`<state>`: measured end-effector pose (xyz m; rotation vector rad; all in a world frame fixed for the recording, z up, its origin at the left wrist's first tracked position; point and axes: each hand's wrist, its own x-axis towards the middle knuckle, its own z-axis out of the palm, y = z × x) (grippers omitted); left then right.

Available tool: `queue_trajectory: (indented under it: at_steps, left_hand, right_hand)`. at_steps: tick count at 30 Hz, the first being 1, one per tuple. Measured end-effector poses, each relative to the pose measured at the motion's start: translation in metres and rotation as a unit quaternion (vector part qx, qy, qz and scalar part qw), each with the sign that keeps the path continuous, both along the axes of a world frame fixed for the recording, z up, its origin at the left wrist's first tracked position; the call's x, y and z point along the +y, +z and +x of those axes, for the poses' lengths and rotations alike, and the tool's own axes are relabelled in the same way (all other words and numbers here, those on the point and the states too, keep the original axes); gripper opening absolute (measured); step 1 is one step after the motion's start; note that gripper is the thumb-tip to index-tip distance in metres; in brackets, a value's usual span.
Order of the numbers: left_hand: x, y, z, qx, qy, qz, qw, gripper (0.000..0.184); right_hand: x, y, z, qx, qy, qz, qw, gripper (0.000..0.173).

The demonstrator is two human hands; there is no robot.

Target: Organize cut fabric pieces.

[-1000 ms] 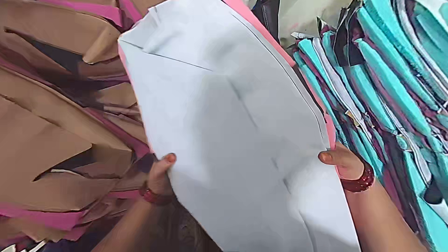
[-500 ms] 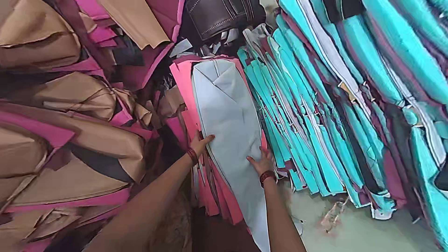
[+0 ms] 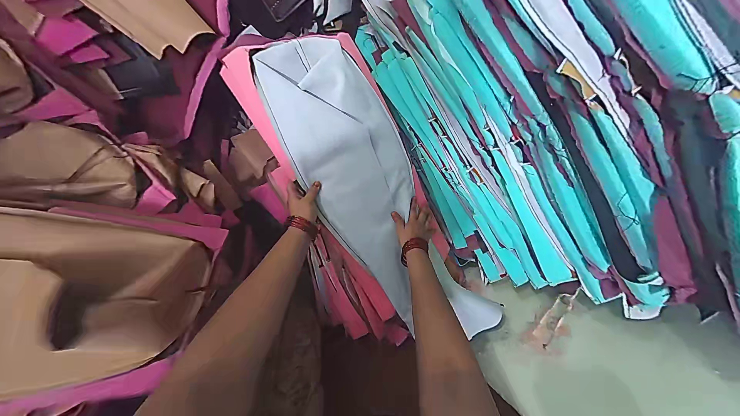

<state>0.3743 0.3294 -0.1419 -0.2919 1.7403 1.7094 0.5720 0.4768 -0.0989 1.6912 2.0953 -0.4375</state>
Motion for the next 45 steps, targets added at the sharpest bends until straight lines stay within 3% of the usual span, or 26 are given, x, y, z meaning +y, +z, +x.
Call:
queue_trajectory:
  at_steps: [3, 8, 12, 14, 17, 22, 27, 29, 32, 36, 39, 42, 43, 45]
  left_hand:
    - [0.003, -0.005, 0.0, 0.008, -0.023, -0.039, 0.999, 0.076]
    - [-0.021, 0.004, -0.007, 0.003, -0.099, -0.057, 0.993, 0.07]
    - [-0.036, 0.014, -0.008, -0.093, -0.161, -0.024, 0.982, 0.059]
    - [-0.043, 0.02, -0.007, -0.109, -0.177, -0.019, 0.978, 0.056]
    - [-0.055, 0.018, -0.004, -0.108, -0.199, -0.041, 0.973, 0.061]
    - [-0.098, 0.02, -0.001, -0.056, -0.264, -0.066, 0.961, 0.062]
    - [-0.186, 0.092, -0.002, 0.051, -0.368, -0.062, 0.926, 0.052]
    - [-0.228, 0.122, -0.007, 0.175, -0.372, -0.051, 0.91, 0.046]
    - [-0.294, 0.152, -0.037, 0.417, -0.258, -0.112, 0.864, 0.036]
    - [-0.403, 0.175, -0.114, 0.505, 0.019, -0.217, 0.835, 0.034]
    - [-0.495, 0.185, -0.151, 0.481, 0.244, -0.258, 0.802, 0.038]
    - [-0.575, 0.206, -0.153, 0.399, 0.37, -0.359, 0.758, 0.043]
    - [-0.596, 0.208, -0.151, 0.348, 0.393, -0.377, 0.763, 0.045]
    - [-0.647, 0.189, -0.142, 0.223, 0.374, -0.364, 0.823, 0.052]
  right_hand:
    - [0.0, -0.006, 0.001, -0.014, 0.001, -0.01, 1.0, 0.089]
    - [-0.013, 0.003, -0.01, -0.034, -0.016, 0.009, 0.999, 0.087]
    - [-0.05, 0.033, -0.016, 0.007, -0.025, 0.099, 0.995, 0.081]
    - [-0.082, 0.024, -0.008, 0.064, 0.007, 0.149, 0.987, 0.086]
    - [-0.11, -0.01, 0.003, 0.054, 0.036, 0.088, 0.994, 0.089]
    - [-0.099, -0.02, 0.002, 0.021, 0.034, 0.063, 0.997, 0.09]
    - [-0.108, 0.01, -0.009, 0.025, 0.095, 0.14, 0.985, 0.085]
    - [-0.125, 0.026, -0.026, 0.07, 0.13, 0.164, 0.975, 0.077]
    - [-0.168, 0.037, -0.053, 0.209, 0.173, 0.142, 0.952, 0.065]
    - [-0.237, 0.027, -0.097, 0.311, 0.233, 0.038, 0.92, 0.069]
    - [-0.275, 0.03, -0.141, 0.361, 0.286, -0.033, 0.887, 0.083]
    - [-0.301, 0.036, -0.187, 0.424, 0.313, -0.081, 0.846, 0.105]
    - [-0.305, 0.045, -0.206, 0.446, 0.321, -0.091, 0.83, 0.109]
    - [-0.314, 0.069, -0.248, 0.48, 0.358, -0.12, 0.792, 0.113]
